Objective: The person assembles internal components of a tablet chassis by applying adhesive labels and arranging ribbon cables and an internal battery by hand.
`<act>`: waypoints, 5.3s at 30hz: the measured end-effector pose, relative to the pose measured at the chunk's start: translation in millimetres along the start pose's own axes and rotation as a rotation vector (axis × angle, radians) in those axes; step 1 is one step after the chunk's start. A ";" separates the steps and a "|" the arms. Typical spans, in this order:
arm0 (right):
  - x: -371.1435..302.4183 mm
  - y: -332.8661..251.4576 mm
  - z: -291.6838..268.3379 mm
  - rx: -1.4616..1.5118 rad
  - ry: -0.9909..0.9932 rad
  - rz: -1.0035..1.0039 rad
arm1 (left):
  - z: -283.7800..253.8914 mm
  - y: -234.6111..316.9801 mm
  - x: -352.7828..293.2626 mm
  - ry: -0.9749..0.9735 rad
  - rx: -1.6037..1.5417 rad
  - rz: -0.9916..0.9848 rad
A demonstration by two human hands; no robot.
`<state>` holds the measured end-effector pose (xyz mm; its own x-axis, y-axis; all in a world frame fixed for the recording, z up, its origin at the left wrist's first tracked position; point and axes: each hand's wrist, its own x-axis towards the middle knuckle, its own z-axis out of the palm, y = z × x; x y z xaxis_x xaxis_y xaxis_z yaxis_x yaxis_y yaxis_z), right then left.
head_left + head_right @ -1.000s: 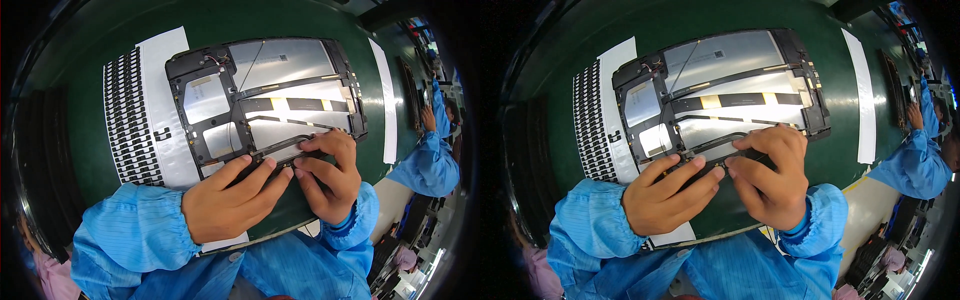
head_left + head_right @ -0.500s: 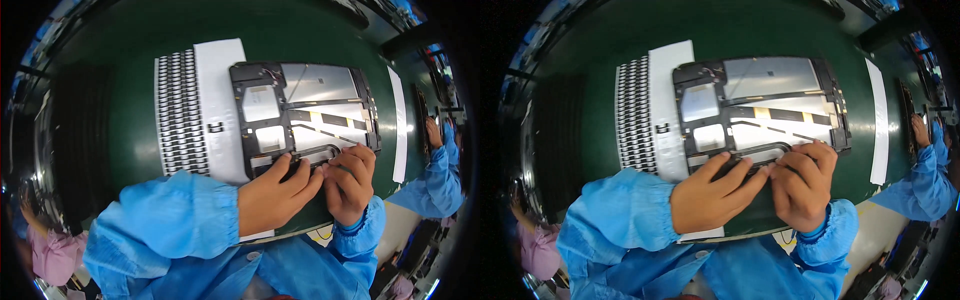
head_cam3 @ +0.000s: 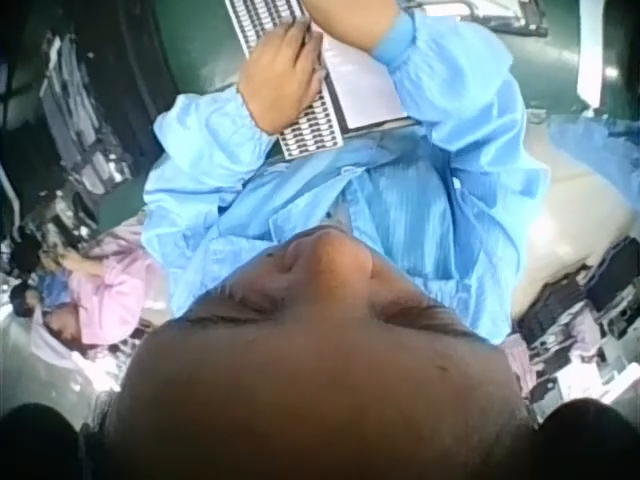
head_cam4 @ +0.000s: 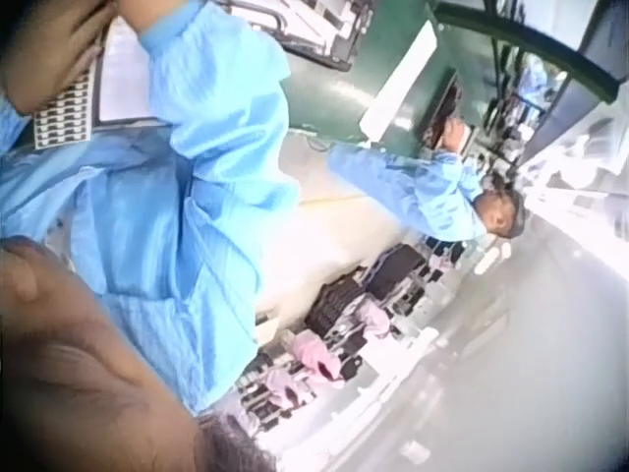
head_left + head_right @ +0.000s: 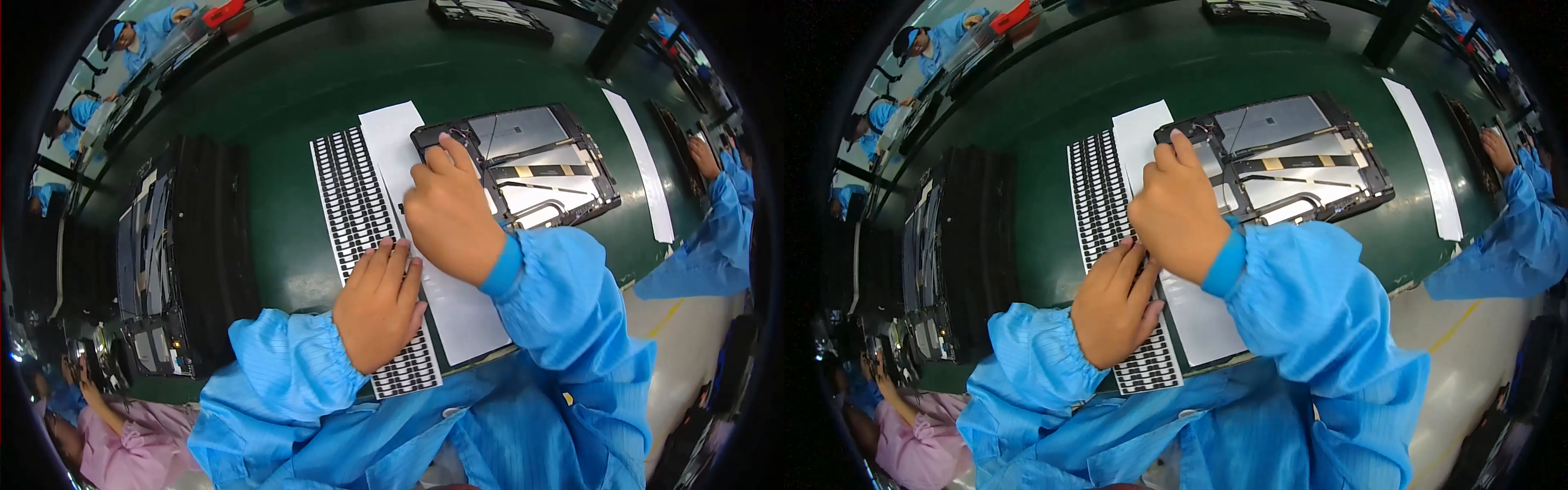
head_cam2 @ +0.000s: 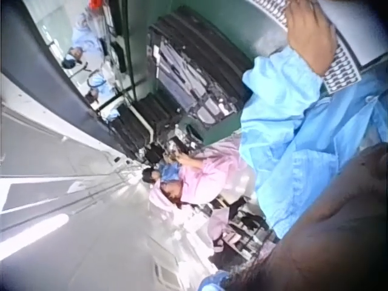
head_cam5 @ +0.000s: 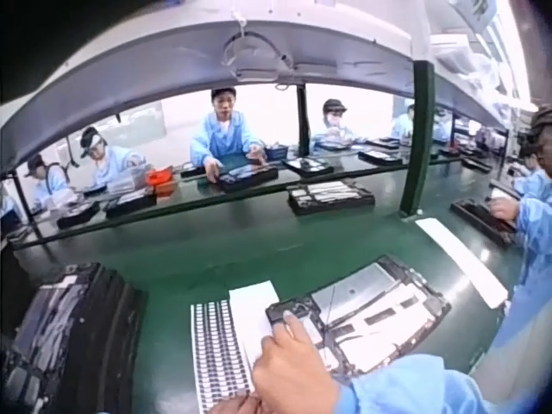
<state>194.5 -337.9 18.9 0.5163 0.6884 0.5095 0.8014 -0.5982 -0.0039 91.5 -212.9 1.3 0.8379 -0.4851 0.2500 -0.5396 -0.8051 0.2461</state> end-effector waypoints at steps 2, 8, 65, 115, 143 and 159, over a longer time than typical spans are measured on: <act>1.5 -2.8 1.4 -0.072 0.011 -0.004 | 2.7 -0.8 -1.4 0.024 -0.006 0.017; -0.3 -15.2 10.5 -0.049 0.060 0.037 | 4.0 -5.0 -4.8 0.008 -0.020 0.002; -137.0 146.1 -84.3 1.029 0.054 0.705 | 19.1 56.1 136.5 -0.075 -0.255 0.366; -139.5 151.2 -92.9 0.483 -0.034 0.485 | 32.4 62.8 157.8 -0.096 -0.052 0.488; -135.6 140.3 -74.9 0.471 0.187 0.456 | 14.4 72.5 142.6 -0.110 0.007 0.369; -133.5 168.3 -49.2 0.496 0.221 0.741 | -4.9 -7.3 61.6 -0.091 -0.001 -0.204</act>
<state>245.7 -550.7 -7.4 0.9211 0.0741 0.3822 0.3525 -0.5754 -0.7380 146.6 -235.2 19.5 0.9337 -0.3410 0.1095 -0.3582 -0.8894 0.2842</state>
